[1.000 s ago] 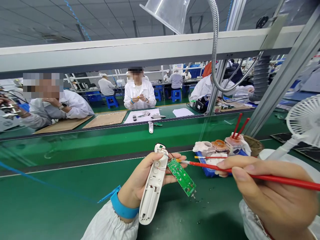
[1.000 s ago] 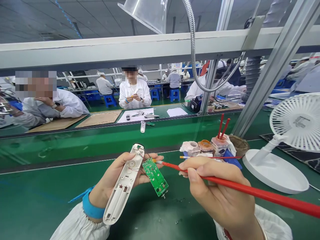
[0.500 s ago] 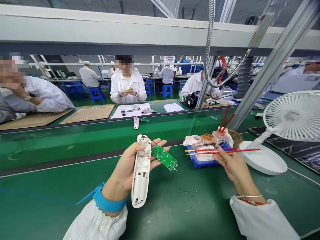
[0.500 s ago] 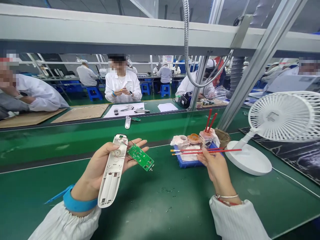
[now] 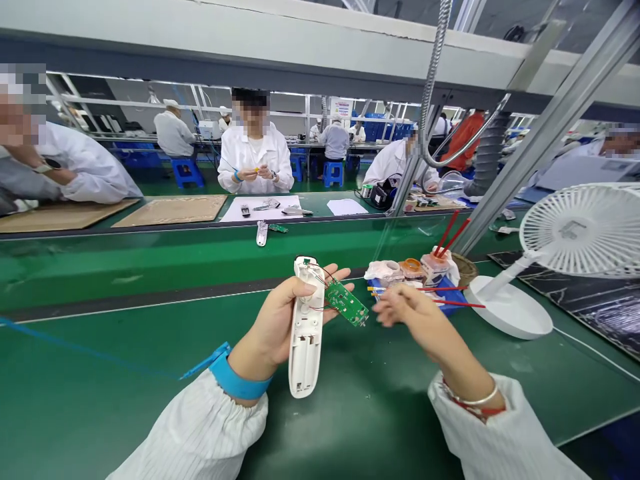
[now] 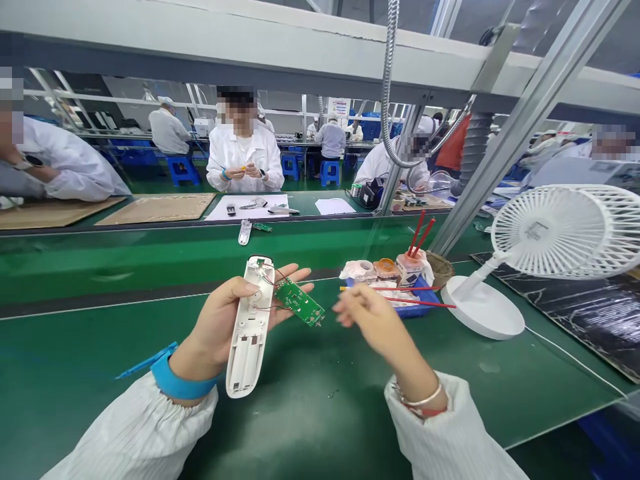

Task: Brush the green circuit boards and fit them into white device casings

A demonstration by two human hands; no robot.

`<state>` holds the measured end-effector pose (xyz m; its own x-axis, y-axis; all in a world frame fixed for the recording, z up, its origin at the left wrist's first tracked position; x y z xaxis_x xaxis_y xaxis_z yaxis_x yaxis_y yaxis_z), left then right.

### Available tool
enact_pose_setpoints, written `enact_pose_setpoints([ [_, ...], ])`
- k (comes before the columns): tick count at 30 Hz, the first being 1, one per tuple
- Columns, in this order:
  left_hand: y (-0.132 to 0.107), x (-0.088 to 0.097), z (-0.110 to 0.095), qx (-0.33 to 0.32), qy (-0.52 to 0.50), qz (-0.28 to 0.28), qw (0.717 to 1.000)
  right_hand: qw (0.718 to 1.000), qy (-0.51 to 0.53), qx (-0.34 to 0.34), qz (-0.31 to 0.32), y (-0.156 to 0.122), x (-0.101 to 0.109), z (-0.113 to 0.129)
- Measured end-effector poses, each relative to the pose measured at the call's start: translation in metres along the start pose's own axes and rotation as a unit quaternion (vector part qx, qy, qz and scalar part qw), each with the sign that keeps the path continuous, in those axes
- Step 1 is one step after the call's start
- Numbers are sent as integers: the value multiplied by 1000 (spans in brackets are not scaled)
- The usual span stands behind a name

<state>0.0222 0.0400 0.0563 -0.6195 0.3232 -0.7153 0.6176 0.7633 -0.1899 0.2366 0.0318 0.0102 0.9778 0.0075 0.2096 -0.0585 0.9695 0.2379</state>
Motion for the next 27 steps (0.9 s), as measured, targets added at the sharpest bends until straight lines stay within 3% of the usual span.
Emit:
enact_pose_setpoints([
  [2,3,2,4,-21,36,-35,999,992,49,33,113,4,-24,19],
  [4,6,4,7,-38,66,-53,996,980,61,28,187,8,-40,30],
  [7,12,11,7,-40,92,-54,994,971,56,5,232,15,-47,36],
  [11,17,20,3,28,131,-136,982,979,45,-16,200,27,-43,36],
  [13,18,22,0,32,145,-164,975,983,32,-23,178,33,-41,36],
  [18,22,24,-4,-9,141,-133,981,990,-13,-37,134,41,-39,33],
  [27,21,28,-8,-36,183,-128,974,990,-21,-26,134,40,-38,30],
])
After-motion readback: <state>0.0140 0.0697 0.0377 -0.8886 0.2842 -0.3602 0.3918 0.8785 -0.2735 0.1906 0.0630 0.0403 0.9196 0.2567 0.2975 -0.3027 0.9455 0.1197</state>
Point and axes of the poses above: each hand's wrist, its own y-axis towards the middle knuckle, its own x-axis out of the back of the hand, z = x × y, the point moved 2 cm from there along y, towards the middle knuckle, and after that the axes turned 10 degrees about x, right-handed, at the moved point
